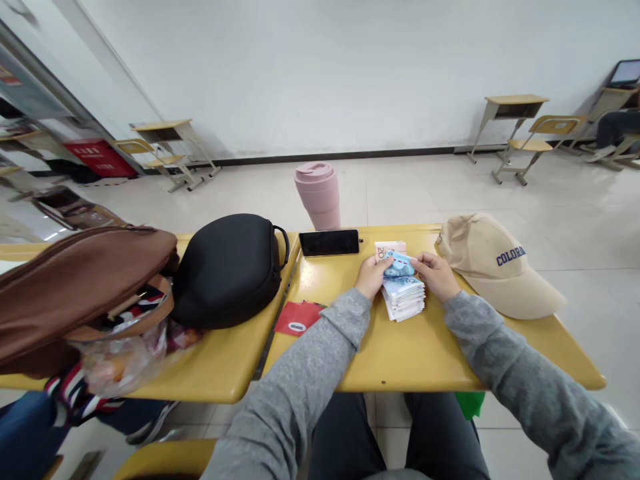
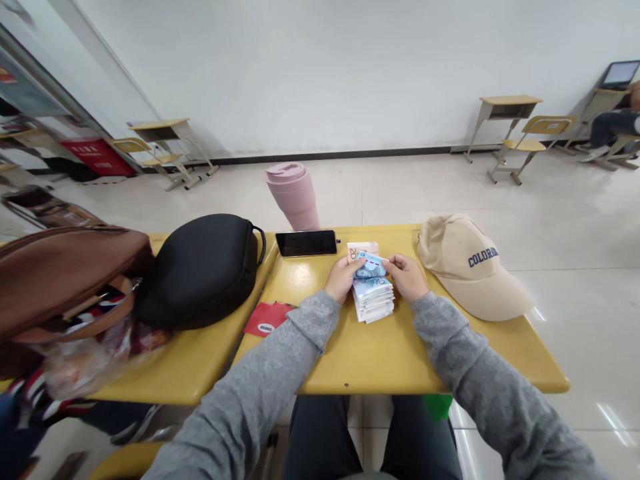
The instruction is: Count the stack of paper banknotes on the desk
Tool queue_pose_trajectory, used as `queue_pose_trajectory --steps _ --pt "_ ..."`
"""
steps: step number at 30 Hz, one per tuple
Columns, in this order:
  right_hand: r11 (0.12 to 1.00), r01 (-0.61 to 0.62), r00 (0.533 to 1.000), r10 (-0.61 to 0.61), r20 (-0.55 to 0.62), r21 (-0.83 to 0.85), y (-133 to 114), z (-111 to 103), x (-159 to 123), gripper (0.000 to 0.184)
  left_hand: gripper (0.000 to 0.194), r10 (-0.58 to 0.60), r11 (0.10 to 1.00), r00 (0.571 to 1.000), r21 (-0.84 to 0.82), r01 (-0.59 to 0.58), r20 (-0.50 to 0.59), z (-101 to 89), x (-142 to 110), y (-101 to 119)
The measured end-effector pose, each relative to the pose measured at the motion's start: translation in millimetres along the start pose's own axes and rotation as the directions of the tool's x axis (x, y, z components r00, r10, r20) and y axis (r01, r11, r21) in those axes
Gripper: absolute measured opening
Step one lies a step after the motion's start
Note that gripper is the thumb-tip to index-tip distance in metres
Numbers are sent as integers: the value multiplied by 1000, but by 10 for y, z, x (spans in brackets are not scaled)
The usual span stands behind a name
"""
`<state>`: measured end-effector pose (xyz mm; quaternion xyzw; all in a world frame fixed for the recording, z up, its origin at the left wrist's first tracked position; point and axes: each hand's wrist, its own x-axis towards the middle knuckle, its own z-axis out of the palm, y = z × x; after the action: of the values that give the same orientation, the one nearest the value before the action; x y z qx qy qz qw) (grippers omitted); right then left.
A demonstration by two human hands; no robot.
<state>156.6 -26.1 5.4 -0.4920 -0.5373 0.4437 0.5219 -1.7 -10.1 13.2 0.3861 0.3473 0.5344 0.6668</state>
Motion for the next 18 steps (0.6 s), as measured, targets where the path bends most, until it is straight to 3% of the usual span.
queue_pose_trajectory --steps 18 --pt "998 28 998 -30 48 48 -83 20 -45 35 38 52 997 995 -55 -57 -85 -34 83 -60"
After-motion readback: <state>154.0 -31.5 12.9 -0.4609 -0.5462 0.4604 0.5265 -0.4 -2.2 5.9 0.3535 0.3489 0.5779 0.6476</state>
